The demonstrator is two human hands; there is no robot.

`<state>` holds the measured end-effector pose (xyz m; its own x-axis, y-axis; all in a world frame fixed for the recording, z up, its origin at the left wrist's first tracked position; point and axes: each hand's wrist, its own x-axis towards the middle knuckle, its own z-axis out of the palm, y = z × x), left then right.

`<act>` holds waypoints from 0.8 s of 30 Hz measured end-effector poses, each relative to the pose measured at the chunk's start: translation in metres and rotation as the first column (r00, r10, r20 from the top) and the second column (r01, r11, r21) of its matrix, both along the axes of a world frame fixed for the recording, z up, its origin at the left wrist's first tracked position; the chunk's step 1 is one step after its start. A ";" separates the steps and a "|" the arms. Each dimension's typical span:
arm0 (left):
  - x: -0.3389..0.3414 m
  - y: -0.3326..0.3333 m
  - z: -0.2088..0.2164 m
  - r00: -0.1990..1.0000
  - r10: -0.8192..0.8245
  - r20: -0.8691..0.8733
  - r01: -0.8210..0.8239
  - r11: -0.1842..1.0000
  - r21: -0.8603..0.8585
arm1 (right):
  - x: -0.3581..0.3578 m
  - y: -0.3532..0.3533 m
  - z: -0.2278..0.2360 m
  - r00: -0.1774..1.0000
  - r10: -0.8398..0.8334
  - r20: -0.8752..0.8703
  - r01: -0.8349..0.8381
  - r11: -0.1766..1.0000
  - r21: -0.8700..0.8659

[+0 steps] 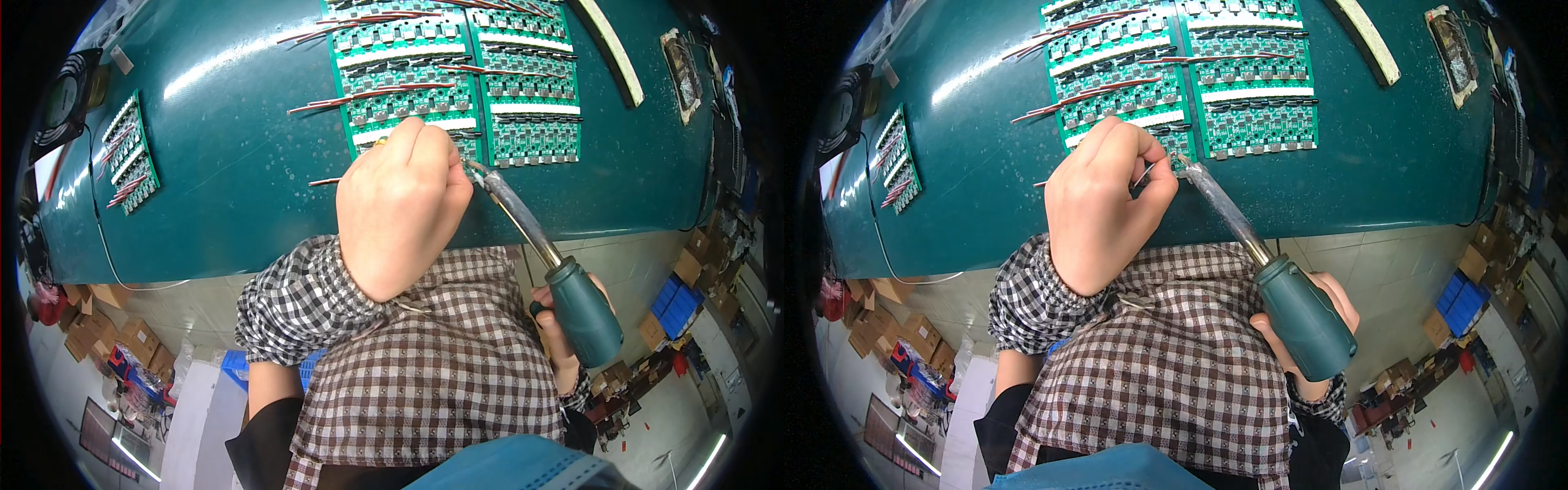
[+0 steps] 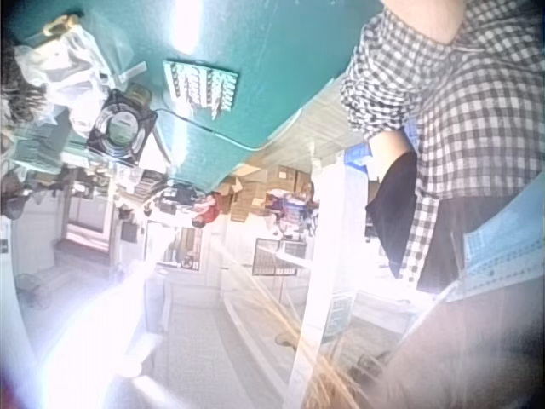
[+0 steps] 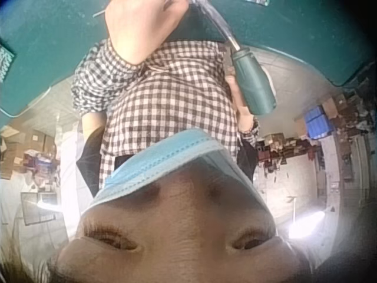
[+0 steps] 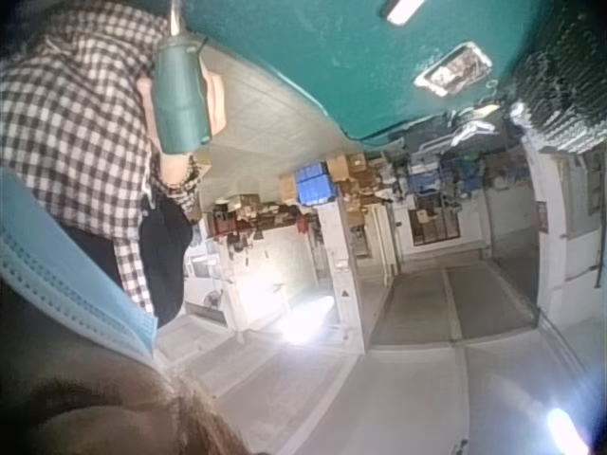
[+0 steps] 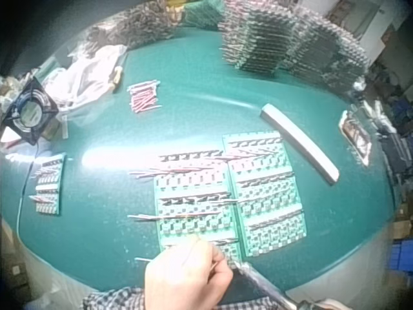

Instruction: The person uses a soldering iron to attach wires to multiple green circuit boards arranged on a workbench. They repeatedly pick up wires, position them on the boards, and apply heat to secure the connections. The person occasionally flips the boards over to access different sides or to move them aside.

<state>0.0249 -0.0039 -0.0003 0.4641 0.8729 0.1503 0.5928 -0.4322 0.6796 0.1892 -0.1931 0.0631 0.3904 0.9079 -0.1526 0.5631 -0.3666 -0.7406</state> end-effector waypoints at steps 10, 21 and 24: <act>0.000 0.001 0.002 1.000 0.005 -0.008 -0.005 1.000 -0.008 | 0.002 0.000 0.002 0.999 0.026 0.044 -0.025 1.000 -0.016; 0.001 0.000 0.003 1.000 -0.006 -0.004 0.006 1.000 -0.011 | 0.000 -0.003 0.001 0.997 0.041 0.058 -0.041 0.999 0.000; 0.000 0.001 0.002 1.000 0.005 -0.012 -0.006 1.000 -0.018 | 0.002 -0.001 -0.002 0.998 0.035 0.044 -0.036 0.999 0.014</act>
<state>0.0245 -0.0028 0.0020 0.4610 0.8780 0.1291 0.6032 -0.4167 0.6801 0.1908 -0.1945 0.0609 0.3639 0.9233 -0.1230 0.6074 -0.3353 -0.7201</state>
